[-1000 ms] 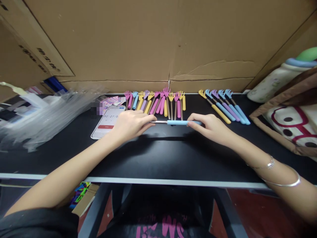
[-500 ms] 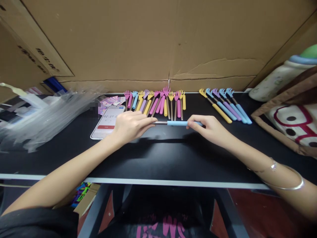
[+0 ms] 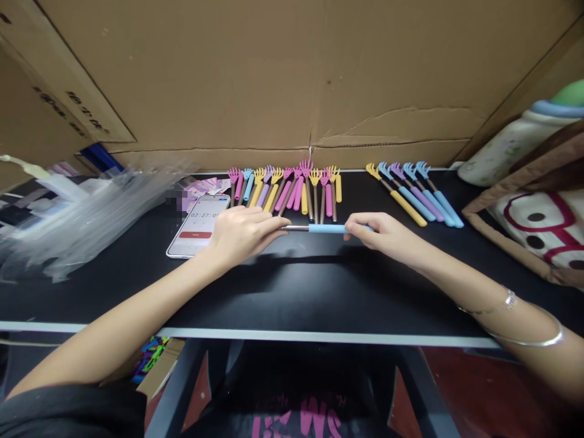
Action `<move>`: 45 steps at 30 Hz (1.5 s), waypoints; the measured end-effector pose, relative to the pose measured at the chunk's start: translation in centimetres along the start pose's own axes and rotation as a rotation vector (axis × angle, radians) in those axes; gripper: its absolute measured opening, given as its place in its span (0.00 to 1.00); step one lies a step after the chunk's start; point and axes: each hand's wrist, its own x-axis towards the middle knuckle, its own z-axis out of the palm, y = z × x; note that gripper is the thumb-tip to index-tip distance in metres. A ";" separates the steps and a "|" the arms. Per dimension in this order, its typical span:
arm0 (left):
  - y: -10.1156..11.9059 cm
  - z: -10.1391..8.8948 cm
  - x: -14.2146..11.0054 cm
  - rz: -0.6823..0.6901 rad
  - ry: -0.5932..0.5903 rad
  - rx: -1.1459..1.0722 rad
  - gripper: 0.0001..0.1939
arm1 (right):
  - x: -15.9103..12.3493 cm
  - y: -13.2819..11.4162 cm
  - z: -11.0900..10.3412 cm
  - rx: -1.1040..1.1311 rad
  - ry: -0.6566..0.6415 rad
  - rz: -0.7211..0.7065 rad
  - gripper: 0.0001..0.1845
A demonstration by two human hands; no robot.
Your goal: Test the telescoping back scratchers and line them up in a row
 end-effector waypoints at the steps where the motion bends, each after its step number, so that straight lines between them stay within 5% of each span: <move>1: 0.0 -0.1 0.1 -0.003 -0.012 -0.003 0.14 | 0.0 -0.1 0.0 -0.009 0.007 -0.008 0.27; 14: 0.4 -0.1 0.1 -0.144 -0.141 -0.159 0.11 | -1.0 -1.5 -0.6 -0.368 0.142 -0.165 0.15; 21: 0.5 -0.1 0.2 -0.189 -0.179 -0.244 0.10 | -1.1 -1.1 0.3 -0.660 0.239 -0.386 0.09; 27: -0.3 -0.4 0.4 -0.124 -0.266 -0.234 0.11 | -1.1 -1.0 -0.5 -0.717 0.185 -0.328 0.13; 37: -1.4 -1.4 0.8 -0.120 -0.217 -0.145 0.12 | -0.9 -0.5 -3.0 -0.745 0.281 -0.266 0.20; 45: -1.8 -1.7 0.9 -0.161 -0.314 -0.173 0.12 | -0.9 -0.1 -4.3 -0.698 0.119 -0.295 0.17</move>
